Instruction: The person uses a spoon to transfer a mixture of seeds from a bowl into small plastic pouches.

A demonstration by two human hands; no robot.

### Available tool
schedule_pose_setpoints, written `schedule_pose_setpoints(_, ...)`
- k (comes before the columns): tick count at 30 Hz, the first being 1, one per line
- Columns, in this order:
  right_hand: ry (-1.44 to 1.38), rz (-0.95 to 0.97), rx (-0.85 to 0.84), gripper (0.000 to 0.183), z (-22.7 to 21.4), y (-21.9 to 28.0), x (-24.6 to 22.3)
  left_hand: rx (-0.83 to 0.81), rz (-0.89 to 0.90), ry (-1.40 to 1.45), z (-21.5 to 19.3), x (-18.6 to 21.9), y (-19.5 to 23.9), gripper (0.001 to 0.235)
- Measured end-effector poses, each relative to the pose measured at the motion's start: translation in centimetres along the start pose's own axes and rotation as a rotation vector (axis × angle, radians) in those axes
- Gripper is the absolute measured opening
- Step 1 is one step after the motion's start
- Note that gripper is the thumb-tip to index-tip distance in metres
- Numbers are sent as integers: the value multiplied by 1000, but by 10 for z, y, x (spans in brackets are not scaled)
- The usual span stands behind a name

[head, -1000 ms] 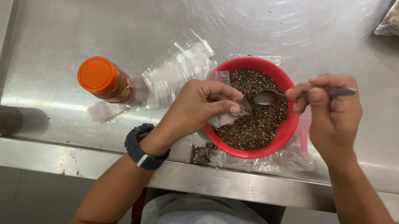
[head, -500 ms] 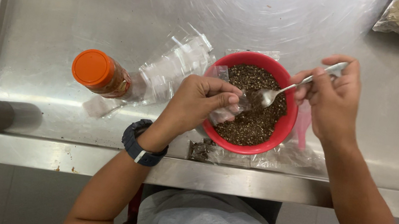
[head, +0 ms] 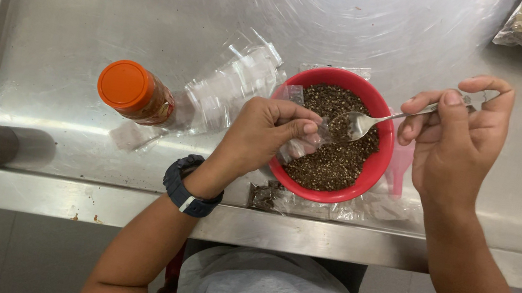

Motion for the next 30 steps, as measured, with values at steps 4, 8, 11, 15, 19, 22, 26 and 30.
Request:
schedule_pose_setpoints(4, 54, -70, -66, 11, 13, 5, -4, -5, -8, -37, 2, -2, 1, 25)
schedule_pose_setpoints(8, 150, -202, -131, 12, 32, 15, -21, -2, -10, 6, 3, -4, 1, 26)
schedule_pose_setpoints(11, 390, -513, -305, 15, 68, 34, -53, -9, -46, 79, 4, -9, 0, 28)
schedule_pose_setpoints(15, 555, -679, -434, 13, 97, 63, -78, -44, -18, 181, 8, -4, 1, 30)
schedule_pose_setpoints(19, 404, -829, -515, 12, 110, 76, -100, -103, 24, 194, 10, 8, 6, 34)
schedule_pose_setpoints(22, 502, -890, -334, 20, 92, 88, -120, -150, 44, 216, 12, 15, 8, 31)
schedule_pose_setpoints(26, 249, -939, -160, 25, 57, 77, -133, -196, 53, 277, 12, 21, 11, 29)
schedule_pose_setpoints(30, 1165, -901, -447, 8, 96, 67, -93, -181, 138, 374, 9, 32, 15, 27)
Point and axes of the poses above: each hand's wrist, its own y-axis away from the middle knuckle, its own z-axis out of the palm, x = y × z, the point moved 10 cm from there along -y, towards the middle knuckle, and after that the axes turned 13 degrees about x, right-handed, at the moved point
